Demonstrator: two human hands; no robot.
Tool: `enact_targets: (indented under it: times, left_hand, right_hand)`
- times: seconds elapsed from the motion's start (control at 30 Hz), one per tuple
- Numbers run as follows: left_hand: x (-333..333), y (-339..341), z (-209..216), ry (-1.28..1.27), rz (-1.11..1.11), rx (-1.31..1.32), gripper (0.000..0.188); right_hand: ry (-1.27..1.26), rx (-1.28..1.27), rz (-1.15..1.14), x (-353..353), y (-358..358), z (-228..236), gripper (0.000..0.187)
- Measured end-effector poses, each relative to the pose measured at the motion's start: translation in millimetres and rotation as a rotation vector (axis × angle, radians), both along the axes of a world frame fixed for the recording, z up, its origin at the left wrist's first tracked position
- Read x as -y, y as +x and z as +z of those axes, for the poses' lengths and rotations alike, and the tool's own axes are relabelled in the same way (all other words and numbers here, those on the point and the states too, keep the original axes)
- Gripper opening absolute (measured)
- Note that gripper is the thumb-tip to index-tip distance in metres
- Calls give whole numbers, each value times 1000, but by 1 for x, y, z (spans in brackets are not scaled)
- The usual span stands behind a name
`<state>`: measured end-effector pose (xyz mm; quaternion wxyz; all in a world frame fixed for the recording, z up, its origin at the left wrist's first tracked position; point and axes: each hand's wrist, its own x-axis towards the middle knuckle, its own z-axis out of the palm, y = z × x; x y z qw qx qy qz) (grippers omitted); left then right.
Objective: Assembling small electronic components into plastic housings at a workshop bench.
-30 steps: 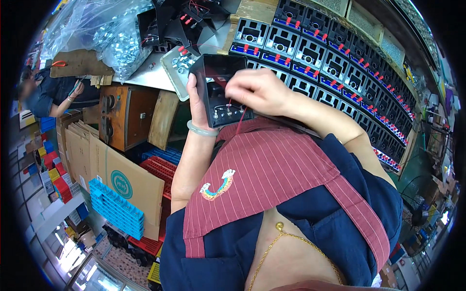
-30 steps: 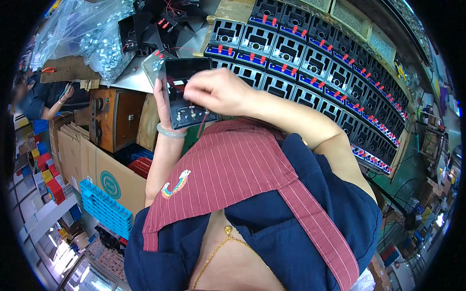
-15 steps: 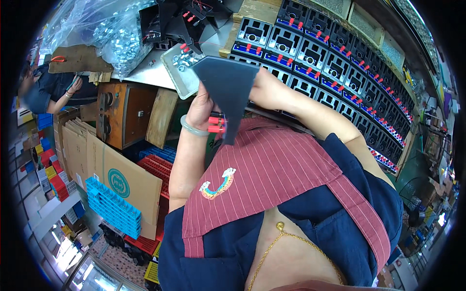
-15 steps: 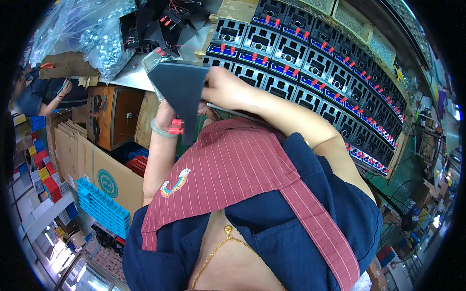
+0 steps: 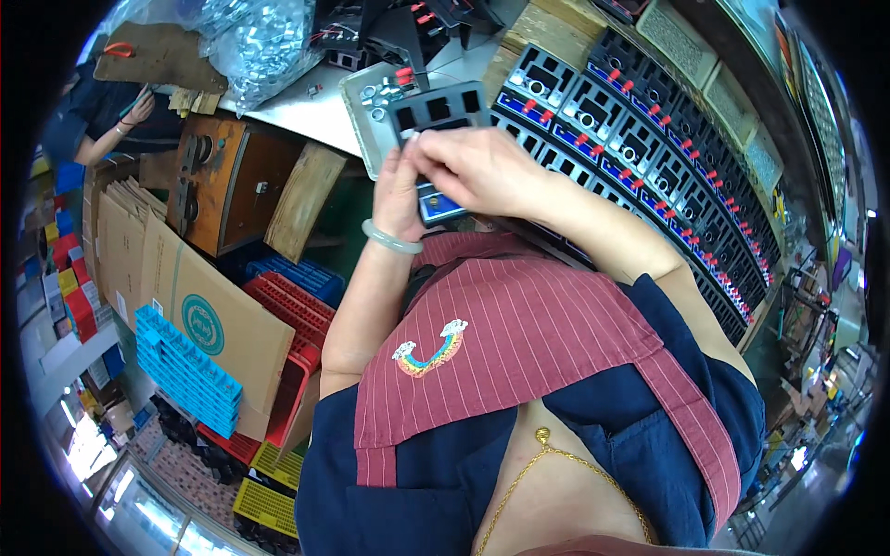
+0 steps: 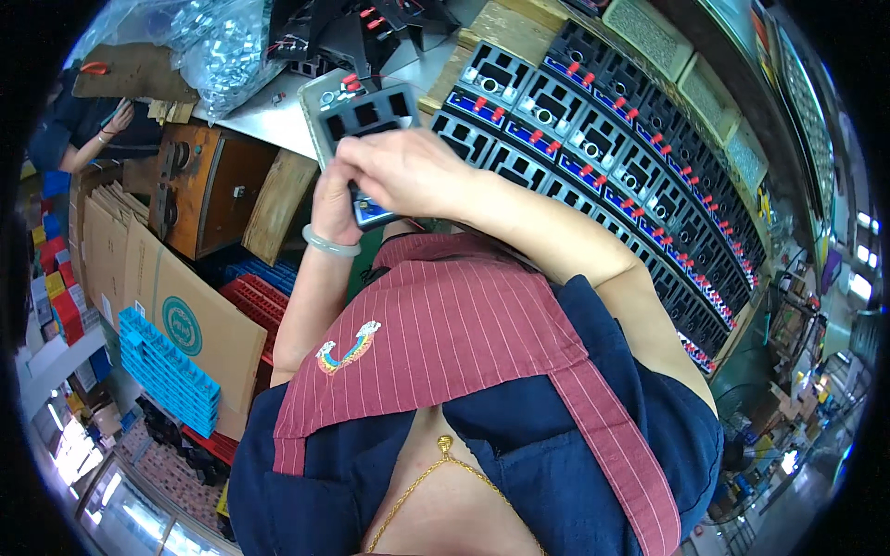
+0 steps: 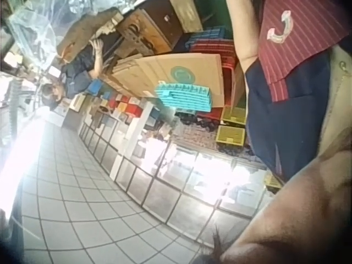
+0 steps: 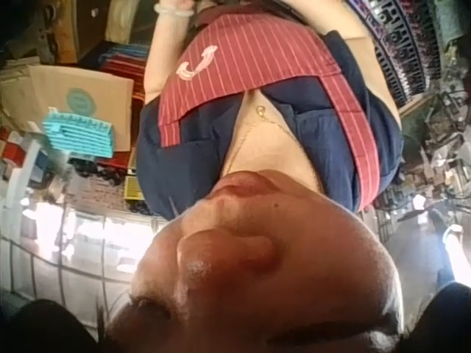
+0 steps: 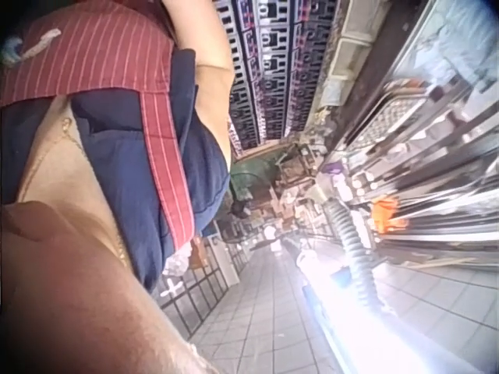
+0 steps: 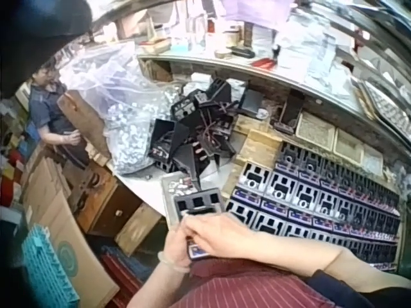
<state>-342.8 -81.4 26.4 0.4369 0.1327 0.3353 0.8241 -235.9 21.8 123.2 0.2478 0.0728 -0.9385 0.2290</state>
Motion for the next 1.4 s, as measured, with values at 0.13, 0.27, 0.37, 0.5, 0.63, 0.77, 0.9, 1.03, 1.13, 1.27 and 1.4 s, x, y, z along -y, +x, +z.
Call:
enact_targets:
  times: [0.13,0.27,0.37,0.5,0.63,0.77,0.9,1.03,1.13,1.27,1.4]
  left_hand:
    - [38,-66,-3,-135,263,-162,28]
    - [84,-126,-9,-104,421,-67,28]
    - [102,-135,-3,-22,388,76,32]
    - [103,-132,-28,-24,432,66,35]
    - [100,-121,-48,3,438,33,30]
    - [72,-93,-35,54,359,-11,29]
    - [44,-61,-28,-8,510,-135,37]
    - [37,-42,-21,-56,466,-133,38]
    - [36,-26,-15,-11,376,-34,61]
    - [28,-10,-1,1,427,-194,62]
    - [13,-5,19,10,322,-118,56]
  right_hand:
    - [-629,79,-42,-10,-55,-30,16]
    - [-53,393,-191,-45,-131,-102,22]
    - [142,522,-289,-57,-166,-147,23]
    - [104,521,-282,-56,-169,-150,20]
    - [-674,384,-50,-28,-134,-99,15]
    - [-480,129,-14,7,-105,-60,15]
    - [323,50,48,19,-99,-40,16]
    - [514,15,17,12,-76,-36,12]
    - [507,-31,48,5,-56,-41,14]
    - [140,-157,-19,-5,-36,-49,13]
    - [-269,-47,-92,-11,-23,-46,12]
